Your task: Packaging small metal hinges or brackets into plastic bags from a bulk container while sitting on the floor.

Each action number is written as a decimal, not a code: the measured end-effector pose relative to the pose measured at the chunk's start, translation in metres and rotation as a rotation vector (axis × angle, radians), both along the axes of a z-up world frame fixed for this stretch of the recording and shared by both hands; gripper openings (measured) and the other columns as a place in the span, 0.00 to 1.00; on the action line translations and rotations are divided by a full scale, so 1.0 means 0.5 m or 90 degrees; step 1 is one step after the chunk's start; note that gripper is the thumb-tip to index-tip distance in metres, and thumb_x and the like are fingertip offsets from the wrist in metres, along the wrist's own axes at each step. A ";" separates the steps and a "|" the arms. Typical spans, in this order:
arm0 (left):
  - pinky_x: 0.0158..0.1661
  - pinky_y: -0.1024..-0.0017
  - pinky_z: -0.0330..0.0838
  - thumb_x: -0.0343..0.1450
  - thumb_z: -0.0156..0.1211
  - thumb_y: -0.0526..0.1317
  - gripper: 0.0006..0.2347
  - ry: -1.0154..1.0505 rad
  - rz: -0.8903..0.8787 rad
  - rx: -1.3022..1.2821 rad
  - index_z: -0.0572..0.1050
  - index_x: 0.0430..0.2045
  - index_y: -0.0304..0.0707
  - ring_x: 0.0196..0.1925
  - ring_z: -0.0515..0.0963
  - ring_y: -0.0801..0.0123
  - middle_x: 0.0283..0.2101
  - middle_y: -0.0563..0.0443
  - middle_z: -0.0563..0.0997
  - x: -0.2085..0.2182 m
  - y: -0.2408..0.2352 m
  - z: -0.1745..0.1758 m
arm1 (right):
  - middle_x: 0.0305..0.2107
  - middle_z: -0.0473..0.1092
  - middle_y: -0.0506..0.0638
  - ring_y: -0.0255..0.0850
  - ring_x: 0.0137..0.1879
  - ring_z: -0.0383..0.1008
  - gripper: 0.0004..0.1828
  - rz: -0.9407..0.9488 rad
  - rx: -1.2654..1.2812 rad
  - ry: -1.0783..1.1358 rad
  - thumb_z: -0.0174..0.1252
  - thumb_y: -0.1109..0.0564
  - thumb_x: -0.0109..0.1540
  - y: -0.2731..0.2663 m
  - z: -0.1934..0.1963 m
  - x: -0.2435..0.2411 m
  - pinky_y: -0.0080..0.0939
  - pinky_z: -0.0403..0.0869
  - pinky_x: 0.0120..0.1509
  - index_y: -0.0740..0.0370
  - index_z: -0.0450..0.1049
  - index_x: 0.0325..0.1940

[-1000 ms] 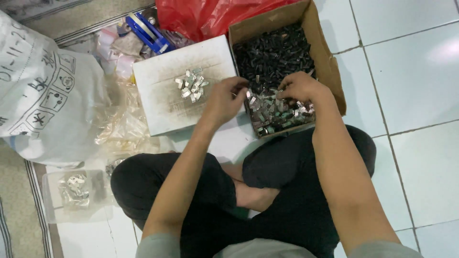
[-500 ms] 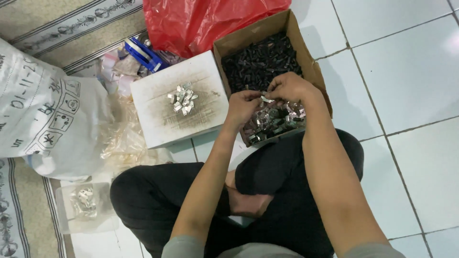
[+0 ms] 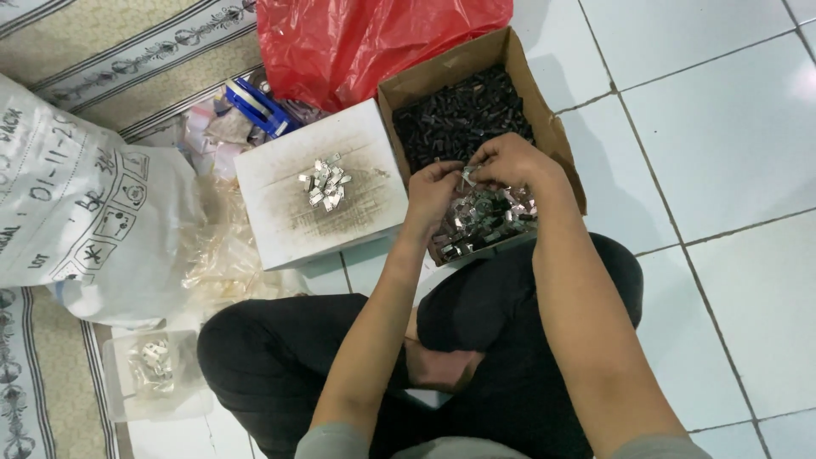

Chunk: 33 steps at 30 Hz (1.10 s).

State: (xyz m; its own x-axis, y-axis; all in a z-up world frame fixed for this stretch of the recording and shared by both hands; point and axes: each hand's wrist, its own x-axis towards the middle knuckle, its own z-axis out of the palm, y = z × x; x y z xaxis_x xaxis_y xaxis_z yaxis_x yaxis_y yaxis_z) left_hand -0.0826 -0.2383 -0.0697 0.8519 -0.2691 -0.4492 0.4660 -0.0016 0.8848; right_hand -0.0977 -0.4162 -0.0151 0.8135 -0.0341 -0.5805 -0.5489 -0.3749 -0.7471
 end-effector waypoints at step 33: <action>0.48 0.62 0.79 0.73 0.48 0.25 0.16 0.021 -0.017 -0.023 0.74 0.55 0.22 0.51 0.83 0.44 0.51 0.22 0.78 0.048 0.139 0.111 | 0.40 0.78 0.62 0.51 0.43 0.80 0.20 -0.036 -0.142 -0.161 0.61 0.53 0.66 0.025 0.093 -0.021 0.48 0.79 0.43 0.65 0.78 0.59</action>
